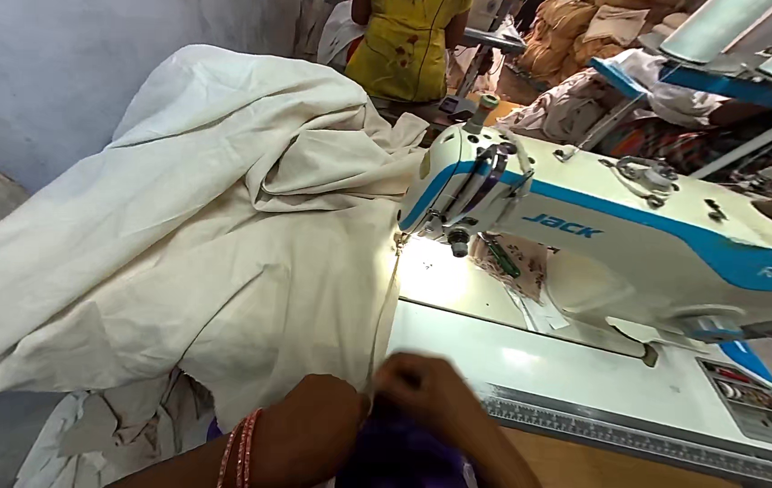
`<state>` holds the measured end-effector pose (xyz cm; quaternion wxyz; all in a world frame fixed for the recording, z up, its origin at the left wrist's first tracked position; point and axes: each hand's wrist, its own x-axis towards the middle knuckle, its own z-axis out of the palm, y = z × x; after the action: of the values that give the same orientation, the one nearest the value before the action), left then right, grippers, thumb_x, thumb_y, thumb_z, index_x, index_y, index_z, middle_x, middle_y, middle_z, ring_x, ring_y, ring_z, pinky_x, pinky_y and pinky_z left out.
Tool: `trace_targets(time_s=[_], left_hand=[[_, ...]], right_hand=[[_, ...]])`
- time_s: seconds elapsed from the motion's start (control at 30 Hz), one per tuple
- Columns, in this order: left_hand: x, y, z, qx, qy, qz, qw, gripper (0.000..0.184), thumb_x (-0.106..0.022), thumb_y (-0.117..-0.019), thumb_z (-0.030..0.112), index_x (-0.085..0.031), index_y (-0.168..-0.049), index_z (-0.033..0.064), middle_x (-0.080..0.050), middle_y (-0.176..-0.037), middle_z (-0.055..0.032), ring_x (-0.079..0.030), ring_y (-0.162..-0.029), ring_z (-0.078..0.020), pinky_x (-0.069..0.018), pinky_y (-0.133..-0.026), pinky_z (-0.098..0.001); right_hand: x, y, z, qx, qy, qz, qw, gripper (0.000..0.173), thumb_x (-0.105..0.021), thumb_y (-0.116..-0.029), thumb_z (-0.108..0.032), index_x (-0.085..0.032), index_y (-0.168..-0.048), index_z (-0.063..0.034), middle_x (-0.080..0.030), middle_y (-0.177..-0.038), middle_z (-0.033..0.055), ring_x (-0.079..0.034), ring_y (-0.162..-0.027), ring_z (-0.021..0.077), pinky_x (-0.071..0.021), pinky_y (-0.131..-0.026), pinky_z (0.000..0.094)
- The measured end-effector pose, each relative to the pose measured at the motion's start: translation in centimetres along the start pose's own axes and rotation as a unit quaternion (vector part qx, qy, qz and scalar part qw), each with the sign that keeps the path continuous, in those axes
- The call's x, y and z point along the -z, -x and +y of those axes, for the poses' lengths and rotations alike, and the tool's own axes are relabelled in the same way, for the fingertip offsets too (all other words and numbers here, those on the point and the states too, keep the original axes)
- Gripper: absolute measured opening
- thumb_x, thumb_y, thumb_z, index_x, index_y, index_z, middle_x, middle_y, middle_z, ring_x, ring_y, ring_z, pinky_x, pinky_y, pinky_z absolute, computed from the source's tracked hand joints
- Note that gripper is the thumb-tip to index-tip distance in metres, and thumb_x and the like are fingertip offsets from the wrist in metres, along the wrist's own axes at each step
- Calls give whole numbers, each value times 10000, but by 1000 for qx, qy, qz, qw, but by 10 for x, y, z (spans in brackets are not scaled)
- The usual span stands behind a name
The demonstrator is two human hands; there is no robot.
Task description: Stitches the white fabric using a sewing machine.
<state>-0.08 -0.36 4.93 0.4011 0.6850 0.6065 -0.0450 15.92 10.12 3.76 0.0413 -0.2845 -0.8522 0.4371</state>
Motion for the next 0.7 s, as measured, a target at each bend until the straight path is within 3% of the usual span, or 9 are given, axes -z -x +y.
trace_targets(time_s=[0.1, 0.2, 0.33, 0.4, 0.53, 0.7], left_hand=[[-16, -5, 1, -130, 30, 126, 983, 239, -559, -996, 105, -664, -910, -91, -685, -861, -266, -708, -860, -450, -544, -704, -596], [-27, -13, 3, -171, 24, 202, 964, 180, -594, -940, 68, -671, -867, -78, -690, -834, -246, -723, -815, -416, -565, -656, -552], [-38, -25, -5, -175, -18, 276, 945, 159, -628, -898, 84, -678, -818, -44, -681, -779, -200, -723, -755, -375, -572, -603, -502], [-40, -31, -7, -167, -51, 305, 936, 147, -643, -892, 88, -693, -827, -33, -693, -819, -193, -724, -791, -375, -579, -614, -492], [-46, -45, -9, -160, -163, 428, 874, 101, -670, -823, 117, -726, -799, 37, -709, -857, -127, -711, -802, -309, -555, -566, -409], [-42, -49, -8, -159, -195, 478, 842, 131, -598, -861, 78, -716, -808, 59, -712, -906, -97, -693, -946, -283, -561, -806, -391]], right_hand=[[23, -51, -3, -167, 40, 134, 976, 447, -717, -962, -259, -639, -1314, 5, -657, -1187, 183, -663, -947, 274, -540, -848, 448], [17, -80, -11, -238, 126, 127, 955, 588, -682, -971, -209, -492, -1483, 8, -532, -1393, 225, -648, -1120, 336, -536, -956, 461], [-1, -74, -21, -252, 191, 114, 942, 532, -554, -1013, -108, -448, -1523, 2, -510, -1422, 216, -675, -1072, 298, -559, -917, 387], [-6, -68, -23, -251, 203, 110, 940, 512, -527, -1030, -107, -451, -1525, -4, -514, -1423, 208, -678, -1068, 280, -558, -914, 362], [-9, -64, -22, -241, 222, 111, 938, 483, -507, -1043, -110, -472, -1514, -7, -530, -1399, 206, -679, -1063, 263, -556, -906, 340], [-9, -66, -19, -231, 227, 119, 939, 464, -530, -1035, -117, -513, -1485, -2, -556, -1362, 208, -692, -1011, 272, -568, -868, 355]])
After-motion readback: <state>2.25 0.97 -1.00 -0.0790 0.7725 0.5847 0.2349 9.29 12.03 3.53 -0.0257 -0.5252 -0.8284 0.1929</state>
